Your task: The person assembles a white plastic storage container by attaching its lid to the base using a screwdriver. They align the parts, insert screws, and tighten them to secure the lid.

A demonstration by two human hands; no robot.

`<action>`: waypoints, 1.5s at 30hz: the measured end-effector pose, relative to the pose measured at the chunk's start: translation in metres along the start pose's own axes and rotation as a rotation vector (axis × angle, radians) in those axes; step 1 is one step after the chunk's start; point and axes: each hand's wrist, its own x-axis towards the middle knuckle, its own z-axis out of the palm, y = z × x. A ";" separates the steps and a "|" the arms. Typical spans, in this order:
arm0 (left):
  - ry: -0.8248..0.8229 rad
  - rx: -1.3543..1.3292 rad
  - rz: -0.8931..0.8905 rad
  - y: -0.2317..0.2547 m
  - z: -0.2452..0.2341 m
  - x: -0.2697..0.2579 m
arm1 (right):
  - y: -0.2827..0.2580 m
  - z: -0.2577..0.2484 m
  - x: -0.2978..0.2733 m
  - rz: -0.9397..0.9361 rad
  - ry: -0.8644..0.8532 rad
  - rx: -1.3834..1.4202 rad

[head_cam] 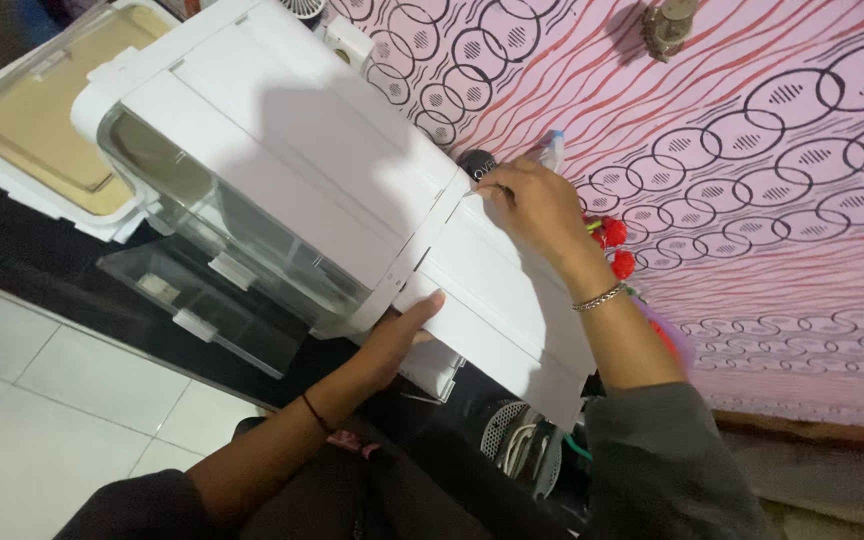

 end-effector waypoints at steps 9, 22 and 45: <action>-0.063 0.127 -0.110 0.009 -0.004 0.000 | -0.007 0.011 0.000 -0.292 0.158 -0.302; -0.077 0.183 -0.183 0.025 -0.003 0.001 | -0.020 0.048 -0.028 0.071 0.347 0.146; -0.130 0.188 -0.222 0.026 -0.006 -0.001 | 0.028 0.008 0.022 -0.249 -0.013 0.049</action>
